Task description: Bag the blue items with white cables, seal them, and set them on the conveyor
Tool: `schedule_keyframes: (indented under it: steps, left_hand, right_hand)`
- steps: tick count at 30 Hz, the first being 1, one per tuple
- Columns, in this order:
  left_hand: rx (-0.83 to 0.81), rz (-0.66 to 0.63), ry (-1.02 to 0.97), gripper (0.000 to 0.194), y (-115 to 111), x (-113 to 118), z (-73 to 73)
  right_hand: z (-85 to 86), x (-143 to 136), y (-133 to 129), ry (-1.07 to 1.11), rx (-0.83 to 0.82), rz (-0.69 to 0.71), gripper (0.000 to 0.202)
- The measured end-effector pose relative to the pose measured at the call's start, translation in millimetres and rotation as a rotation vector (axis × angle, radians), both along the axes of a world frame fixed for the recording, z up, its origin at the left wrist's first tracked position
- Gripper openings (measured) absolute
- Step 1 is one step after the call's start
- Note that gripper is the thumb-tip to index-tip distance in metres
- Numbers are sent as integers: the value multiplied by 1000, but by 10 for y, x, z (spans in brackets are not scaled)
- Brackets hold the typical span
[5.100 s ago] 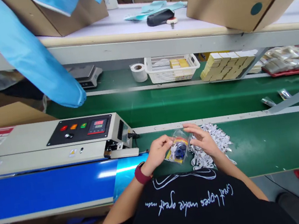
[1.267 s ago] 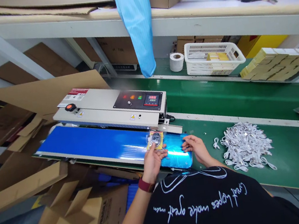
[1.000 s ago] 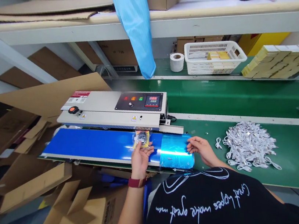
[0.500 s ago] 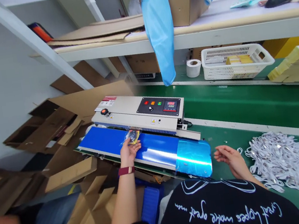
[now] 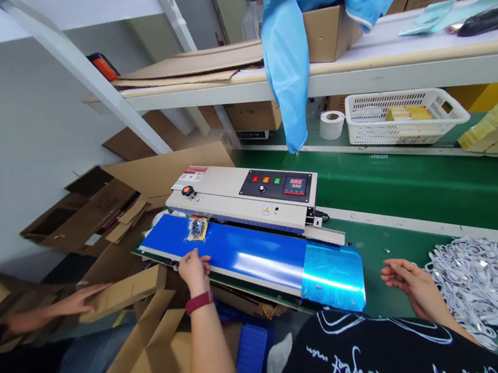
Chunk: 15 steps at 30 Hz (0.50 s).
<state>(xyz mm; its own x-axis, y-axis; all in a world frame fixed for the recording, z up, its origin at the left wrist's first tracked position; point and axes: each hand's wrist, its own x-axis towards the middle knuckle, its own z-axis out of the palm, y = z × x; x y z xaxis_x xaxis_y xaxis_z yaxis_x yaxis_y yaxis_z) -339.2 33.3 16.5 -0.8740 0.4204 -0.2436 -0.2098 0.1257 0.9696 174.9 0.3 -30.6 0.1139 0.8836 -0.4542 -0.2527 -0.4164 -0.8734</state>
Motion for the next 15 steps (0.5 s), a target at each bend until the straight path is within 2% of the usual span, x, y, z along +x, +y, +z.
schedule_keyframes:
  steps: [4, 7, 11, 15]
  left_hand:
    - [-8, -35, 143, 20, -120, 194, -91]
    - [-13, -17, 122, 27, -113, 311, -76]
    - [11, -86, 98, 31, -58, 499, 125]
    - [-10, -154, 149, 33, 36, 707, 317]
  right_hand:
    - [4, -89, 39, 28, 6, 27, 39]
    - [16, -175, 112, 53, 42, 59, 39]
    - [-20, -216, 204, 73, 99, 68, 42]
    - [-91, -145, 251, 87, 120, 23, 44]
